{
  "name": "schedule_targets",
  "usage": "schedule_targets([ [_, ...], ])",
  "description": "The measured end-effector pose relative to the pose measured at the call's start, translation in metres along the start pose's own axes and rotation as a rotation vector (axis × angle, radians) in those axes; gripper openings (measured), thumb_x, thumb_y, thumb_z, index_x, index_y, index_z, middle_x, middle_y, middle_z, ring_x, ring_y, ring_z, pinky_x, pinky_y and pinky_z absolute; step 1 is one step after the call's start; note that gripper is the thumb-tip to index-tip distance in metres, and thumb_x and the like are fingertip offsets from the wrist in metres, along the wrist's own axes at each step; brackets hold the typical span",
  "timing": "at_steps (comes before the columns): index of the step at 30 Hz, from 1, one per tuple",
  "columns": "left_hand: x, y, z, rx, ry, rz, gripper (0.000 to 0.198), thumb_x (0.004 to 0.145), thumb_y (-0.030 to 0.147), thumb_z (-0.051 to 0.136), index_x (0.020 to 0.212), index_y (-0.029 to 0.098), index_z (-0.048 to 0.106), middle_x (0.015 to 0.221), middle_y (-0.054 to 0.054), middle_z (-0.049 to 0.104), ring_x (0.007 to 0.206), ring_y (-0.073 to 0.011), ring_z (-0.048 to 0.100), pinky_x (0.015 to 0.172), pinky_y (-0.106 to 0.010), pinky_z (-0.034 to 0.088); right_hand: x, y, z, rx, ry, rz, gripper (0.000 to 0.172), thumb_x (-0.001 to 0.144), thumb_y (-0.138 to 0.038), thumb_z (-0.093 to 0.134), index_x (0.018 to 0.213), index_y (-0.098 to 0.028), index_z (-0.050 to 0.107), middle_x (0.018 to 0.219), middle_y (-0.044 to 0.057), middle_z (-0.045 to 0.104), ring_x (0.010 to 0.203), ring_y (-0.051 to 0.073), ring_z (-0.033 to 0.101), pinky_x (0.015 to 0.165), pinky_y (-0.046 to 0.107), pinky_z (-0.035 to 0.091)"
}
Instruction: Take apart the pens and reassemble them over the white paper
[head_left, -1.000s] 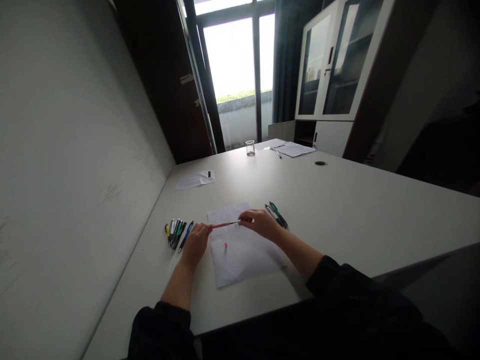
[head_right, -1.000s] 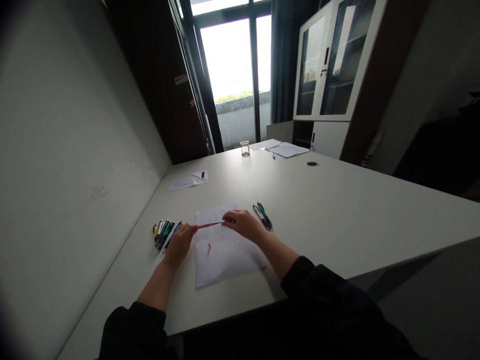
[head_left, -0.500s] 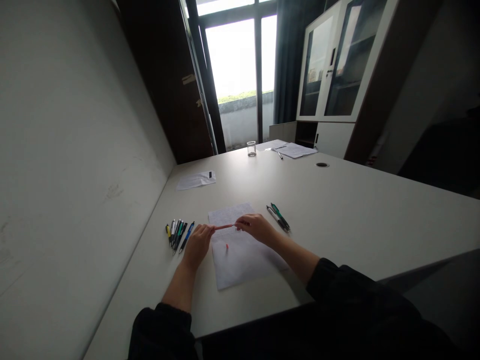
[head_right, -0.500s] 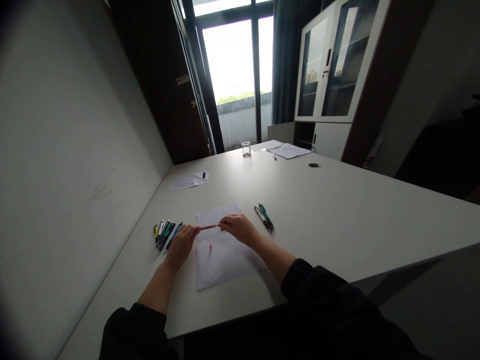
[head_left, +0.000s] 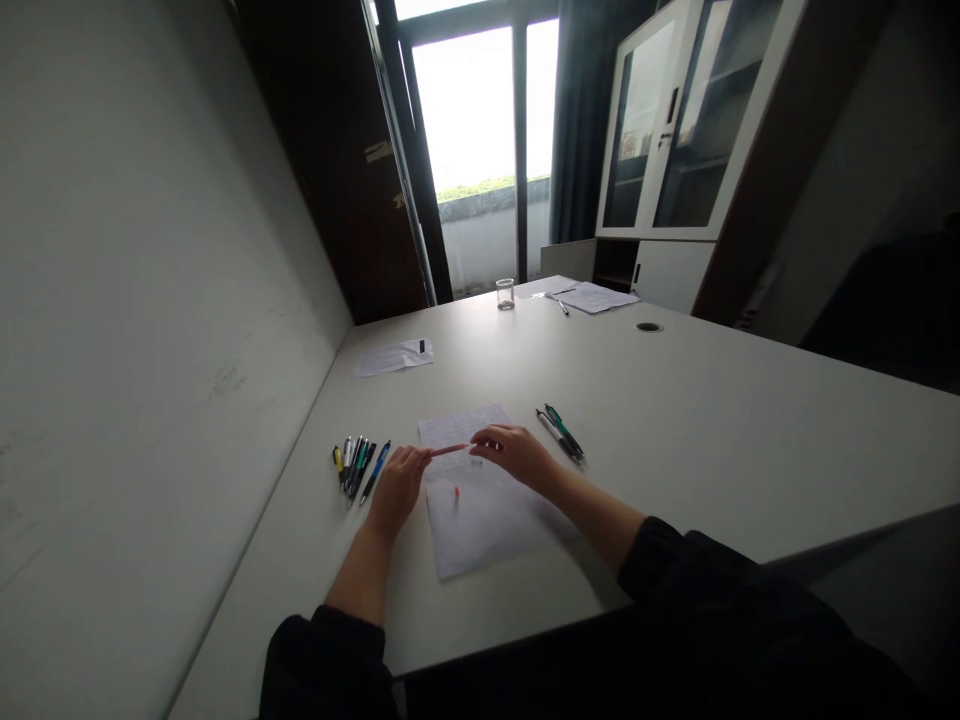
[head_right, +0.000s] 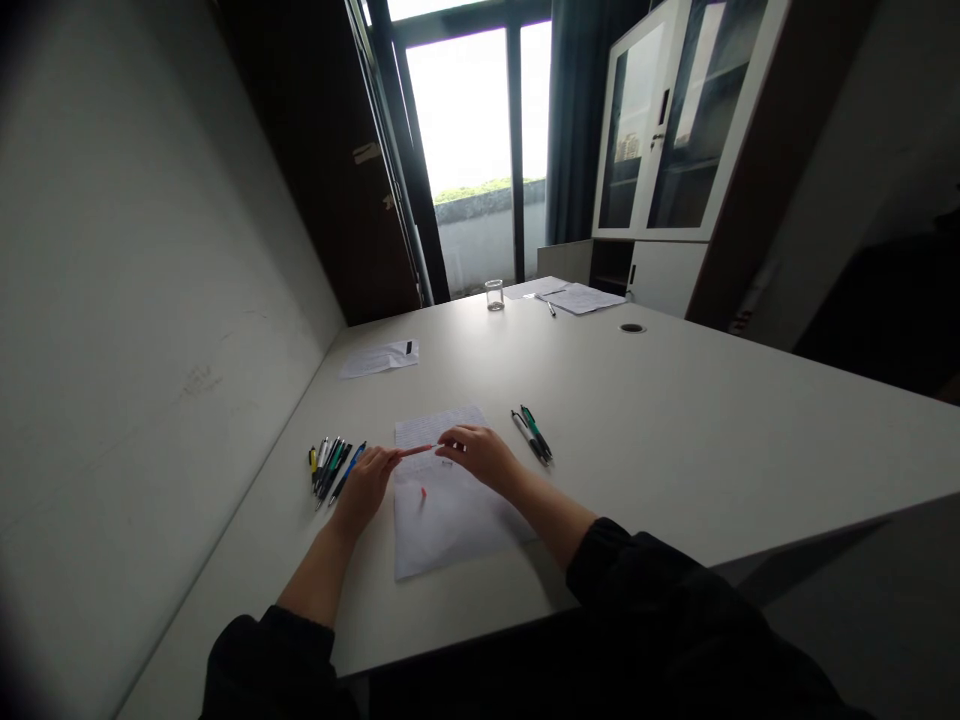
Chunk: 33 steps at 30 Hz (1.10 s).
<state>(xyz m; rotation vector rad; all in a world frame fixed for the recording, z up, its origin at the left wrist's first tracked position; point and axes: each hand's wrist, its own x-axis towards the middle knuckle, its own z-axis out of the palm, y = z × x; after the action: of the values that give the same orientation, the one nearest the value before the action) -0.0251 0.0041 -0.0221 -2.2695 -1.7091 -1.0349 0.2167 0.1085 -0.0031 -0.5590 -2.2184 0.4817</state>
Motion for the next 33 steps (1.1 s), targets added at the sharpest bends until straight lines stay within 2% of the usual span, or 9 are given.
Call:
schedule_targets([
  [3,-0.001,-0.002,-0.001,-0.025,0.034,-0.052,0.018,0.101,0.024,0.042,0.106,0.022,0.059,0.093,-0.005,0.062,0.088,-0.0206,0.057,0.079,-0.035,0.048,-0.002,0.007,0.001,-0.03,-0.031,0.031,0.014,0.09,-0.032,0.064,0.091,-0.02,0.072,0.084,0.003,0.069,0.067,0.012,0.06,0.068,0.024,0.047],
  [10,-0.003,-0.003,-0.002,-0.052,0.04,-0.067,0.018,0.101,0.023,0.042,0.105,0.022,0.06,0.091,-0.005,0.062,0.087,-0.0205,0.057,0.079,-0.035,0.047,-0.006,0.017,0.009,-0.215,-0.239,0.018,0.008,0.084,-0.027,0.071,0.089,-0.021,0.075,0.092,0.006,0.067,0.09,0.021,0.061,0.083,0.031,0.047],
  [18,-0.003,-0.003,-0.002,-0.026,-0.002,-0.052,0.019,0.1,0.022,0.043,0.106,0.023,0.061,0.092,-0.005,0.062,0.088,-0.0204,0.058,0.078,-0.034,0.048,-0.005,0.015,0.015,-0.368,-0.294,-0.091,0.009,0.089,-0.019,0.063,0.085,-0.015,0.07,0.09,0.009,0.065,0.09,0.021,0.059,0.087,0.033,0.046],
  [22,-0.002,-0.002,-0.002,-0.014,0.0,-0.042,0.018,0.1,0.022,0.044,0.107,0.023,0.06,0.093,-0.005,0.062,0.088,-0.0202,0.058,0.078,-0.034,0.047,-0.005,0.013,0.013,-0.37,-0.251,-0.095,0.01,0.091,-0.018,0.059,0.087,-0.014,0.067,0.091,0.01,0.065,0.09,0.021,0.06,0.084,0.032,0.047],
  [28,-0.003,-0.001,-0.003,0.009,-0.012,-0.038,0.018,0.1,0.022,0.044,0.106,0.023,0.06,0.094,-0.005,0.062,0.088,-0.0201,0.058,0.077,-0.033,0.047,-0.002,0.004,0.001,-0.203,-0.089,-0.021,0.009,0.094,-0.019,0.056,0.093,-0.016,0.064,0.088,0.006,0.067,0.073,0.015,0.06,0.069,0.026,0.046],
  [33,-0.002,-0.001,-0.004,0.002,-0.027,-0.039,0.018,0.1,0.022,0.043,0.108,0.022,0.059,0.095,-0.005,0.062,0.088,-0.0199,0.057,0.076,-0.034,0.047,0.0,-0.005,-0.006,-0.136,-0.04,-0.054,0.01,0.095,-0.019,0.054,0.094,-0.017,0.064,0.087,0.006,0.066,0.07,0.013,0.059,0.067,0.024,0.046],
])
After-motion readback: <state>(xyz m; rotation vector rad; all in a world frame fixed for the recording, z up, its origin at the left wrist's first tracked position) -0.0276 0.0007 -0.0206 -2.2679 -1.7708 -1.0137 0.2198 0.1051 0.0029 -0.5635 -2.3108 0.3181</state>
